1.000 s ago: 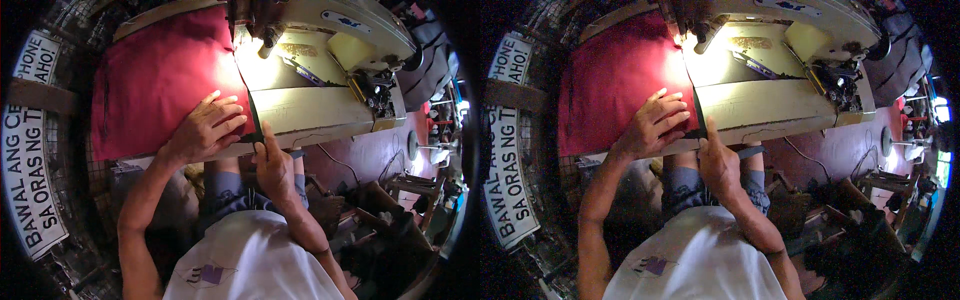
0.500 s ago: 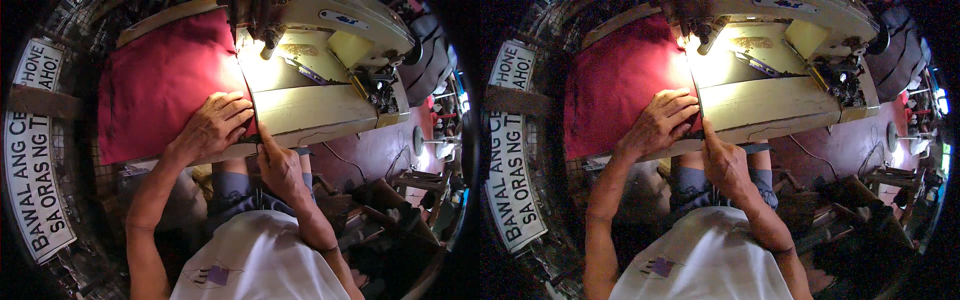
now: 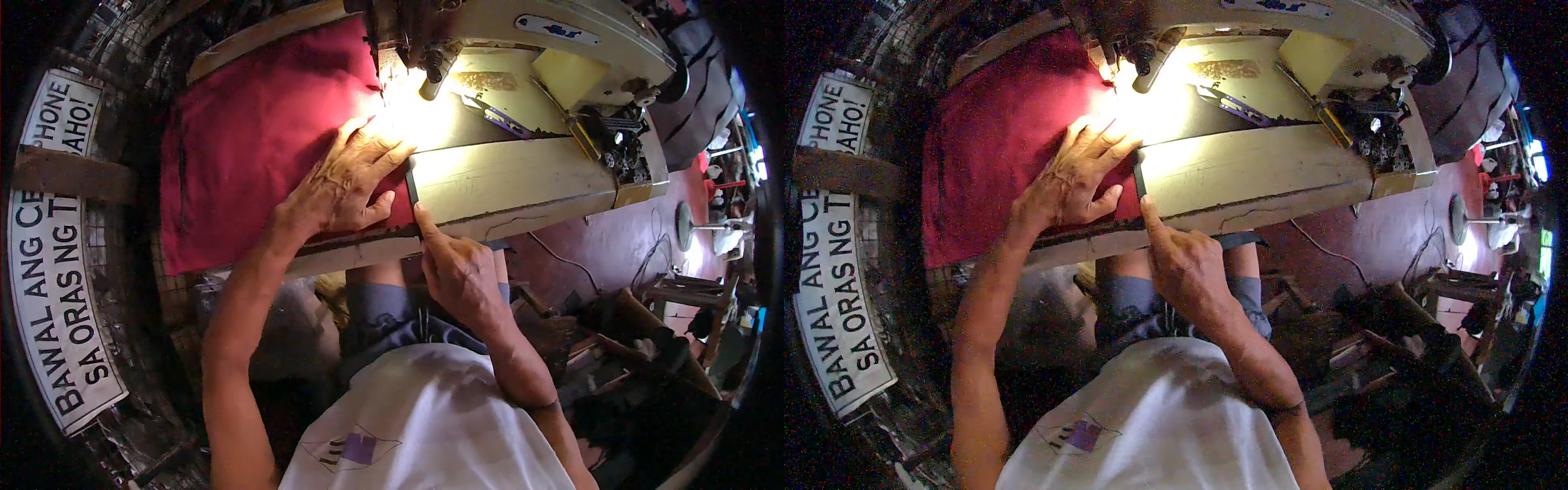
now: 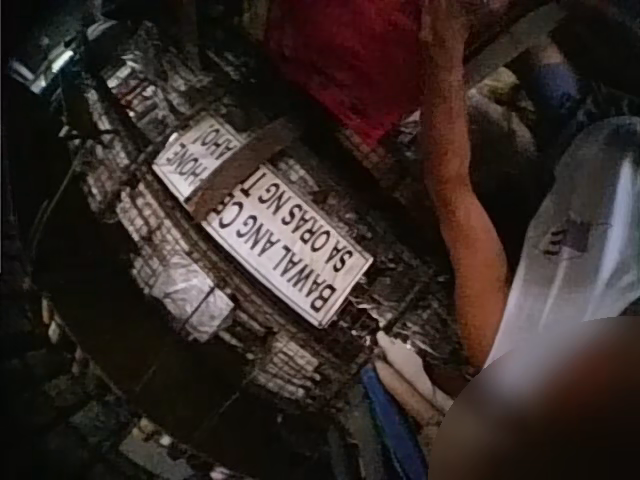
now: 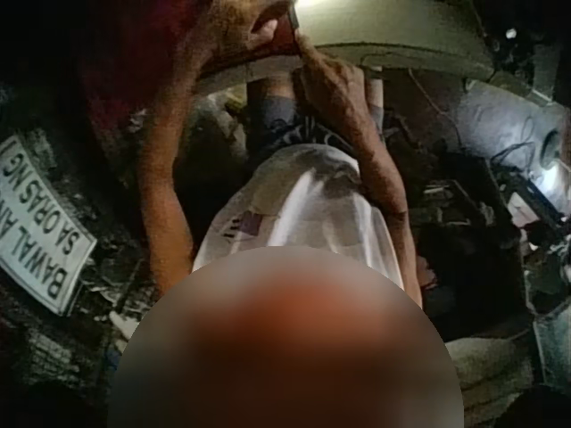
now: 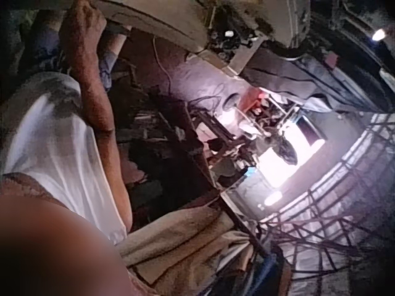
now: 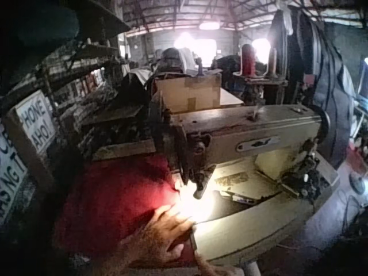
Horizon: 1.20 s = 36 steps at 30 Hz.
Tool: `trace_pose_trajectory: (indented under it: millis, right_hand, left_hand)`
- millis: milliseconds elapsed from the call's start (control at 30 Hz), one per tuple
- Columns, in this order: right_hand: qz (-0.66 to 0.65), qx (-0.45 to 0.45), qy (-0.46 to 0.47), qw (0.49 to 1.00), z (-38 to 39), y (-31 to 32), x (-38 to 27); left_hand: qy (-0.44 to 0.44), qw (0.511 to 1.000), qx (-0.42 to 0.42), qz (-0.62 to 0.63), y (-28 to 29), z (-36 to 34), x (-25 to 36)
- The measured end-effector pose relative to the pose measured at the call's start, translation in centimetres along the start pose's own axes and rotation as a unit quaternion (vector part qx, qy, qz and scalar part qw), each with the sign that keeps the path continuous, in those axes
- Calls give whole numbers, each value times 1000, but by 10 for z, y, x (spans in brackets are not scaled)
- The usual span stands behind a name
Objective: Sewing a black strap onto a pink fabric bag using an industrial sewing machine.
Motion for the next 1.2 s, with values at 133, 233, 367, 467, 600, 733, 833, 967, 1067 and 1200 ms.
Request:
trace_pose_trajectory:
  millis: [133, 233, 367, 467, 600, 733, 833, 967, 1067, 1200]
  right_hand:
    - [17, -18, 0, 1000, -3, 3, -2]
    - [18, -25, -11, 999, -6, 5, -4]
    - [31, -41, -23, 998, -6, 4, -3]
    - [25, -40, -8, 999, -5, 3, -4]
    - [25, -17, 15, 999, -5, 0, -6]
    - [61, -14, 36, 997, -5, 0, -12]
    - [131, -61, 31, 989, -7, -5, -16]
    - [150, -66, 20, 986, -15, -2, -20]
    - [148, -87, 17, 985, -18, -3, -22]
    - [155, -93, 23, 983, -23, -3, -22]
  left_hand:
    - [-15, 998, -56, -12, -8, -3, 0]
    - [-5, 999, -36, -2, -5, -2, 0]
    - [4, 1000, 12, -6, -1, 0, -1]
    - [2, 1000, 27, -7, -1, 1, -2]
    - [-1, 998, 54, -9, 0, 3, -2]
    - [16, 999, 44, -10, -1, 6, 0]
    - [31, 999, 17, -13, -2, 9, 3]
    - [41, 998, -46, 7, 1, 16, 2]
    - [44, 996, -82, 16, -1, 17, 0]
    - [45, 995, -83, 30, -3, 14, -4]
Point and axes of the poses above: each hand's wrist, its own z-axis away from the middle knuckle, its own y-axis out of the back of the hand, x = y × z, the point moved 8 cm from there along -z, towards the middle knuckle, and after that the axes turned 2 degrees about -z, right-handed, at the moved point
